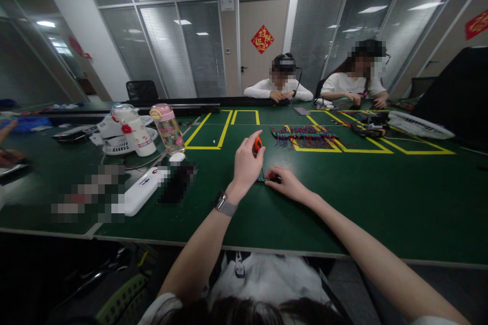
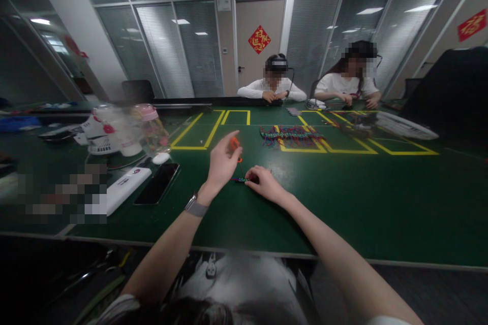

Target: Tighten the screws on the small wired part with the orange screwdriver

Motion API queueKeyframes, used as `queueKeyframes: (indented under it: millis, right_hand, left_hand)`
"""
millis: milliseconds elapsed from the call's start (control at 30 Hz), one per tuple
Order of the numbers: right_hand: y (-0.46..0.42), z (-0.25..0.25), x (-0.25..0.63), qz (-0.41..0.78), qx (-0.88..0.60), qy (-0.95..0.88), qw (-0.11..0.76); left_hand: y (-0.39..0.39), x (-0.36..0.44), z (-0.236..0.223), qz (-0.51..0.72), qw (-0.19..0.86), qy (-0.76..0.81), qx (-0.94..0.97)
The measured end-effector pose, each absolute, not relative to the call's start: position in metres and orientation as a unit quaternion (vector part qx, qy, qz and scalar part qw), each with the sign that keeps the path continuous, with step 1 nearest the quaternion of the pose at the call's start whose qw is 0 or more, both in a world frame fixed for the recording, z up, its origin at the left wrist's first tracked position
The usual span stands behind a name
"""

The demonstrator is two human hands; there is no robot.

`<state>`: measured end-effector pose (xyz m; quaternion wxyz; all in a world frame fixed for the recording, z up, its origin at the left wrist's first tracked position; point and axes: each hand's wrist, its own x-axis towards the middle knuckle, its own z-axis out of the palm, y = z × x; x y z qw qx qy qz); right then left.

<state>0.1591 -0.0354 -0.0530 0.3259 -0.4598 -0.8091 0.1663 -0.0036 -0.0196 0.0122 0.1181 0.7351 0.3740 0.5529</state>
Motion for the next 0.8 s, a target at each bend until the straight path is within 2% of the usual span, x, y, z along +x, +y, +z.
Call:
queueKeyframes:
  millis: [233,467,667,800]
  right_hand:
    - [-0.037,-0.051,0.158,0.169,-0.465,-0.807,0.322]
    - [-0.037,-0.052,0.159,0.171,-0.466,-0.806,0.324]
    - [-0.034,-0.055,0.16,0.161,-0.457,-0.811,0.328]
    - [-0.034,-0.055,0.16,0.165,-0.461,-0.808,0.327]
  left_hand:
    - [-0.02,-0.004,0.015,0.527,0.125,0.34,0.768]
    - [-0.034,-0.004,0.02,0.501,-0.012,0.377,0.779]
    - [-0.026,-0.003,0.021,0.555,0.163,0.274,0.768]
    - [-0.028,-0.007,0.023,0.55,0.06,0.361,0.751]
